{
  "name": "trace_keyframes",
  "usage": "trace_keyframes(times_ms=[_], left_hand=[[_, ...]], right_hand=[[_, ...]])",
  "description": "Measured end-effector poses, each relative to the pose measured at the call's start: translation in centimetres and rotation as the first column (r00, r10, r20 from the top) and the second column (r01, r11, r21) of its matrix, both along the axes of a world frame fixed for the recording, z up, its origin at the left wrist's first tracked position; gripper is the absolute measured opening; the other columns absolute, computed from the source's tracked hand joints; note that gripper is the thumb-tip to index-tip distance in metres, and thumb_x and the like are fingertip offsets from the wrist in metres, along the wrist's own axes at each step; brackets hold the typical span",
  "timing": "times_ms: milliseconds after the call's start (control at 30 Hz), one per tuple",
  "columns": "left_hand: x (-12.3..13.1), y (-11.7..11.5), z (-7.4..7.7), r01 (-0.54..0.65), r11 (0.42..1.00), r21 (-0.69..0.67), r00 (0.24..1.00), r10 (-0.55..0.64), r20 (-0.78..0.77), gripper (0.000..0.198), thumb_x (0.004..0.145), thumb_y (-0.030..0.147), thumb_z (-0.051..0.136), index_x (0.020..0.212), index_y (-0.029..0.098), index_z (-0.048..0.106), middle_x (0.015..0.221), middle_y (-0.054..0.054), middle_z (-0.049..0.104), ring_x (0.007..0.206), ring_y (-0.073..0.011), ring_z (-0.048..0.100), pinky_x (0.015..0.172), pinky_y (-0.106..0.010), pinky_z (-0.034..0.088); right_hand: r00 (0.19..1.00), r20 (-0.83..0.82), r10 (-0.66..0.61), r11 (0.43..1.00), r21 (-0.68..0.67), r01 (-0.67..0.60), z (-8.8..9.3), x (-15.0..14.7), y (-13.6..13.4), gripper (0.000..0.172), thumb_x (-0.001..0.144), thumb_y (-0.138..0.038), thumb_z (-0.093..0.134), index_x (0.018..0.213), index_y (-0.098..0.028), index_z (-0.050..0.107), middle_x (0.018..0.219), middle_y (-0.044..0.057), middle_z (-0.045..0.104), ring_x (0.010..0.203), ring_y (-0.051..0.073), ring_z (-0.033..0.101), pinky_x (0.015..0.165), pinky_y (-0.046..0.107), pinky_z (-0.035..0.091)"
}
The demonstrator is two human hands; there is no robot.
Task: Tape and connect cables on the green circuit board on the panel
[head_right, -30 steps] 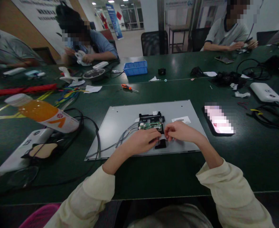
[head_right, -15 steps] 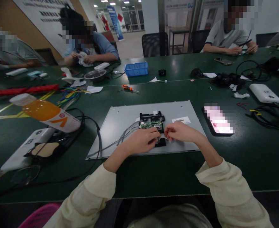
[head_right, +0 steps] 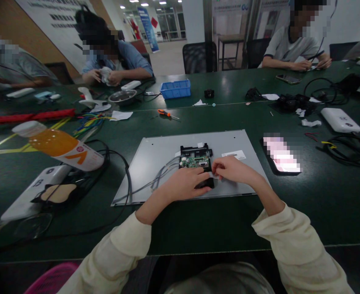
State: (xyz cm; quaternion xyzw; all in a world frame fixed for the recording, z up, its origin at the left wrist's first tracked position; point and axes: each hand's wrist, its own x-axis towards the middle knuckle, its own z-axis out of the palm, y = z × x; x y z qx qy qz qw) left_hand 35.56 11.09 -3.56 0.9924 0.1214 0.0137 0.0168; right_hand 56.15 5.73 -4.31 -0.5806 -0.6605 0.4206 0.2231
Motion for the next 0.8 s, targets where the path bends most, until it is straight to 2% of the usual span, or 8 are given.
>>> trace_keyframes(times_ms=[167,233,333,433,533,667,733,800], left_hand=[[0.0,-0.2,0.4,0.002,1.0,0.021,0.999,-0.001,-0.044,0.031,0.093,0.045,0.042,0.102,0.02,0.058,0.092,-0.004,0.063,0.076,-0.0174,0.064,0.057,-0.027,0.041],[0.1,-0.3,0.6,0.001,1.0,0.028,0.999,0.001,-0.051,0.033,0.093,0.047,0.041,0.101,0.02,0.058,0.091,-0.004,0.064,0.074,-0.0173,0.063,0.056,-0.026,0.04],[0.1,-0.3,0.8,-0.015,0.999,0.047,0.999,0.016,-0.03,0.04,0.094,0.052,0.036,0.099,0.019,0.058,0.088,-0.004,0.064,0.07,-0.0175,0.062,0.053,-0.027,0.038],[-0.2,0.0,1.3,-0.086,0.994,0.071,0.996,0.085,0.02,0.045,0.095,0.052,0.028,0.097,0.017,0.058,0.084,-0.005,0.064,0.066,-0.0167,0.06,0.051,-0.026,0.035],[-0.7,0.9,1.6,-0.217,0.973,0.083,0.971,0.206,0.122,0.044,0.097,0.047,0.026,0.096,0.017,0.058,0.081,-0.006,0.065,0.064,-0.0155,0.058,0.052,-0.025,0.034],[-1.5,2.6,1.5,-0.397,0.918,0.017,0.867,0.368,0.335,0.039,0.097,0.041,0.029,0.086,0.017,0.059,0.074,-0.005,0.062,0.063,-0.0156,0.056,0.055,-0.026,0.032],[-1.6,3.5,1.2,-0.473,0.878,-0.078,0.771,0.455,0.445,0.036,0.095,0.039,0.033,0.078,0.018,0.057,0.065,-0.002,0.057,0.06,-0.0145,0.052,0.057,-0.026,0.032],[-1.5,4.5,1.1,-0.508,0.832,-0.222,0.64,0.537,0.549,0.033,0.093,0.037,0.038,0.071,0.019,0.053,0.058,0.001,0.05,0.057,-0.0127,0.048,0.057,-0.025,0.031]], right_hand=[[0.998,-0.021,-0.055,0.997,0.057,0.056,-0.1,0.4,-0.1,0.019,0.079,-0.018,0.045,0.085,-0.019,0.063,0.08,0.001,0.067,0.066,0.013,0.062,0.064,0.027,0.048],[0.995,0.003,-0.101,0.985,0.141,0.1,-0.2,0.7,0.1,0.02,0.081,-0.021,0.046,0.087,-0.02,0.065,0.082,0.002,0.068,0.07,0.015,0.062,0.065,0.028,0.047],[0.981,0.024,-0.191,0.939,0.297,0.175,-0.4,1.3,0.4,0.021,0.082,-0.024,0.047,0.088,-0.021,0.067,0.086,0.003,0.07,0.078,0.017,0.063,0.071,0.03,0.047],[0.957,0.017,-0.29,0.882,0.392,0.261,-1.0,1.8,0.9,0.022,0.085,-0.029,0.047,0.088,-0.021,0.068,0.088,0.005,0.071,0.082,0.019,0.063,0.073,0.031,0.047],[0.934,-0.042,-0.356,0.849,0.404,0.341,-1.3,2.0,1.6,0.026,0.087,-0.035,0.046,0.091,-0.02,0.067,0.091,0.006,0.071,0.082,0.019,0.064,0.073,0.032,0.048],[0.925,-0.093,-0.368,0.826,0.424,0.371,0.0,1.6,3.0,0.033,0.092,-0.039,0.038,0.1,-0.018,0.063,0.096,0.008,0.069,0.084,0.018,0.064,0.074,0.03,0.048],[0.931,0.025,-0.365,0.795,0.528,0.297,0.9,1.1,3.8,0.034,0.094,-0.036,0.035,0.101,-0.018,0.062,0.095,0.008,0.068,0.087,0.019,0.063,0.078,0.03,0.046],[0.906,0.202,-0.373,0.766,0.618,0.178,1.6,0.4,4.5,0.034,0.095,-0.034,0.033,0.102,-0.018,0.063,0.1,0.009,0.067,0.093,0.021,0.06,0.083,0.031,0.043]])
